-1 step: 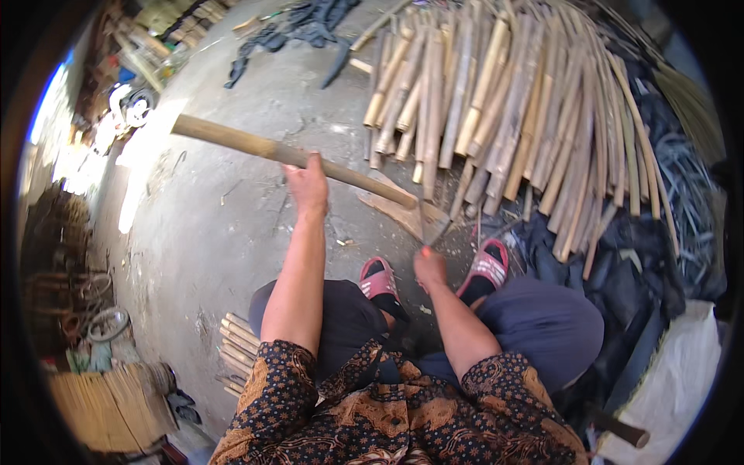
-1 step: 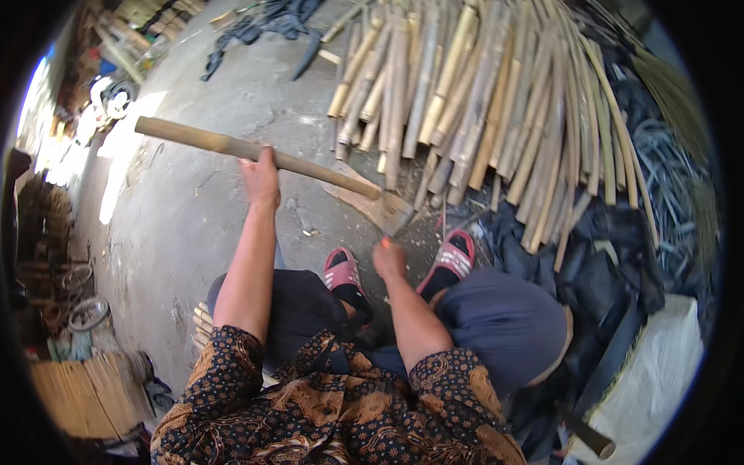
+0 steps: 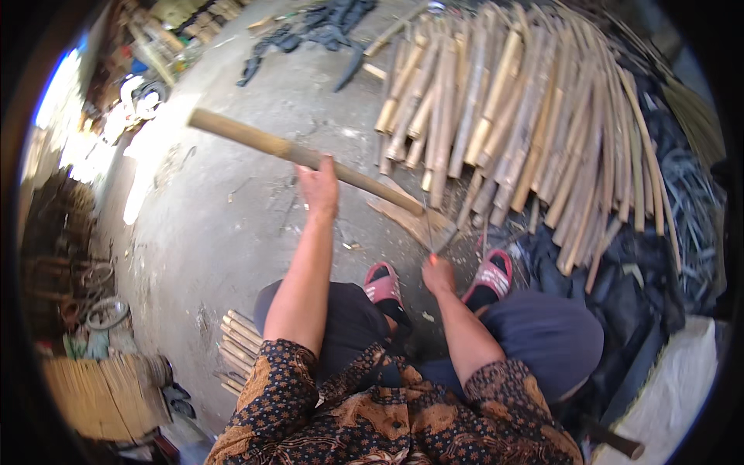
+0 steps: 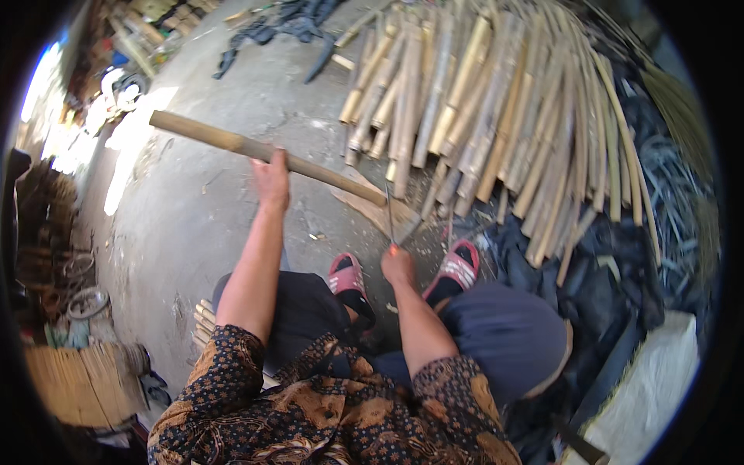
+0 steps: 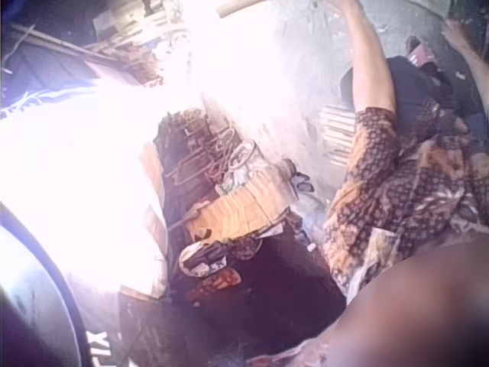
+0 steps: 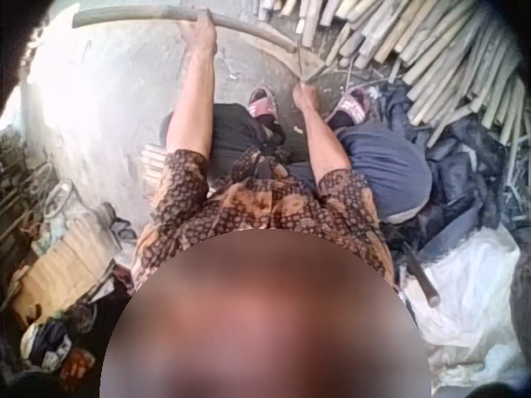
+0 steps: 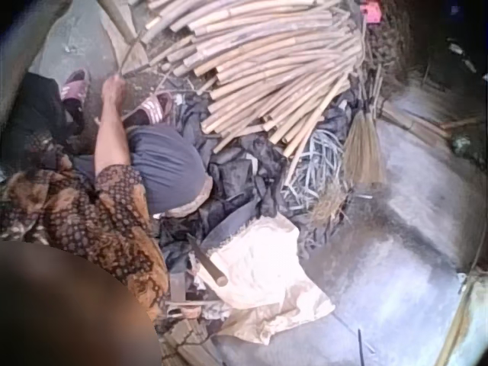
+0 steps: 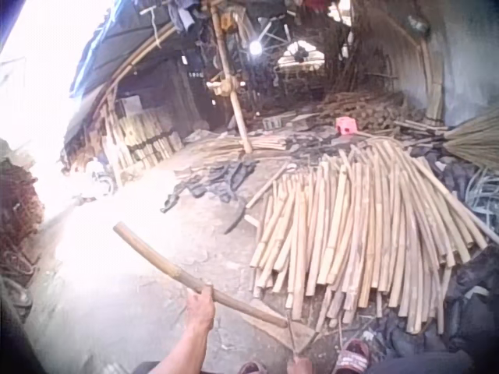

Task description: The person sits on the floor and repeatedly picks up bamboo sticks, then uses a knife to shave and shape the ends. Finished pieces are placed in a growing pile nearby.

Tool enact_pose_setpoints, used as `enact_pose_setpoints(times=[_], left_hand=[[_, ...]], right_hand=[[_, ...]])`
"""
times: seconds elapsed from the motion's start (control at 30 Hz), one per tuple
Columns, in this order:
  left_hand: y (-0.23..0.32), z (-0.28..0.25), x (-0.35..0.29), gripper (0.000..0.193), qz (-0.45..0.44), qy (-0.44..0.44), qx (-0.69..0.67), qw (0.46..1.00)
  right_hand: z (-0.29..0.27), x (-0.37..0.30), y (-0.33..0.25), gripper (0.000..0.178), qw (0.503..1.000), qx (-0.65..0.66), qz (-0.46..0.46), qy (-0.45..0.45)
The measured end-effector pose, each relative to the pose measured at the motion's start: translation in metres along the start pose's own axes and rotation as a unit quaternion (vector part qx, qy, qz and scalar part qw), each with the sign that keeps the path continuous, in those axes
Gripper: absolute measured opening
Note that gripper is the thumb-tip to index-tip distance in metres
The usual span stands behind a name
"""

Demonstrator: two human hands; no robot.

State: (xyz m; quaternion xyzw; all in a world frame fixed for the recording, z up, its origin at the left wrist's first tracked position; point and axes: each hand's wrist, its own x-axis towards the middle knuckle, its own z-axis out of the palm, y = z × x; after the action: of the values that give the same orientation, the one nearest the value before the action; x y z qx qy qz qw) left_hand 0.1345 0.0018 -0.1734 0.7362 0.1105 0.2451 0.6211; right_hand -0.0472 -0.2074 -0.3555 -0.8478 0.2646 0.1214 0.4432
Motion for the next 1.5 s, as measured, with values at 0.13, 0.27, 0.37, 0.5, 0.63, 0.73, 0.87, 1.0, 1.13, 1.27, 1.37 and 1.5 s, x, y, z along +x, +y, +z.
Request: enact_pose_setpoints(times=[0.13, 0.27, 0.37, 0.5, 0.63, 0.73, 0.87, 1.0, 1.13, 1.27, 1.37, 1.5], left_hand=[[0.001, 0.007, 0.000, 0.049, 0.029, -0.010, 0.026, 0.999], [-0.018, 0.022, -0.013, 0.043, -0.013, -0.149, 0.020, 0.988], [-0.027, 0.026, -0.014, 0.046, 0.040, -0.197, 0.141, 0.969], [0.002, -0.006, 0.052, 0.049, -0.019, -0.166, 0.155, 0.974], [0.032, -0.102, 0.100, 0.048, 0.000, -0.041, 0.172, 0.984], [0.013, -0.196, 0.075, 0.048, -0.100, 0.076, 0.134, 0.983], [-0.071, -0.312, -0.033, 0.047, -0.243, 0.200, 0.191, 0.930], [-0.158, -0.397, -0.182, 0.043, -0.325, 0.277, 0.293, 0.856], [-0.174, -0.459, -0.282, 0.053, -0.413, 0.343, 0.337, 0.774], [-0.153, -0.507, -0.304, 0.065, -0.493, 0.335, 0.325, 0.734], [-0.159, -0.519, -0.314, 0.071, -0.529, 0.258, 0.434, 0.682], [-0.192, -0.518, -0.338, 0.086, -0.537, 0.045, 0.474, 0.696]], right_hand=[[0.006, -0.001, 0.000, 0.040, 0.996, -0.053, -0.074, 0.010], [-0.004, 0.009, -0.003, 0.029, 0.993, 0.038, 0.081, -0.071], [-0.006, 0.016, 0.003, 0.030, 0.989, 0.024, 0.095, -0.109], [-0.002, 0.017, 0.024, 0.032, 0.988, -0.005, 0.078, -0.130], [0.000, 0.017, 0.032, 0.032, 0.989, 0.022, 0.063, -0.133], [-0.003, 0.015, 0.029, 0.032, 0.989, 0.019, 0.064, -0.131], [-0.005, 0.013, 0.026, 0.033, 0.990, 0.025, 0.057, -0.126], [-0.003, 0.017, 0.034, 0.031, 0.992, 0.023, 0.042, -0.115], [0.000, 0.025, 0.042, 0.030, 0.992, 0.042, 0.037, -0.117], [0.004, 0.023, 0.040, 0.029, 0.993, 0.030, 0.026, -0.113], [0.004, 0.020, 0.037, 0.028, 0.990, 0.058, 0.061, -0.114], [0.002, 0.021, 0.042, 0.026, 0.989, 0.061, 0.076, -0.113]])
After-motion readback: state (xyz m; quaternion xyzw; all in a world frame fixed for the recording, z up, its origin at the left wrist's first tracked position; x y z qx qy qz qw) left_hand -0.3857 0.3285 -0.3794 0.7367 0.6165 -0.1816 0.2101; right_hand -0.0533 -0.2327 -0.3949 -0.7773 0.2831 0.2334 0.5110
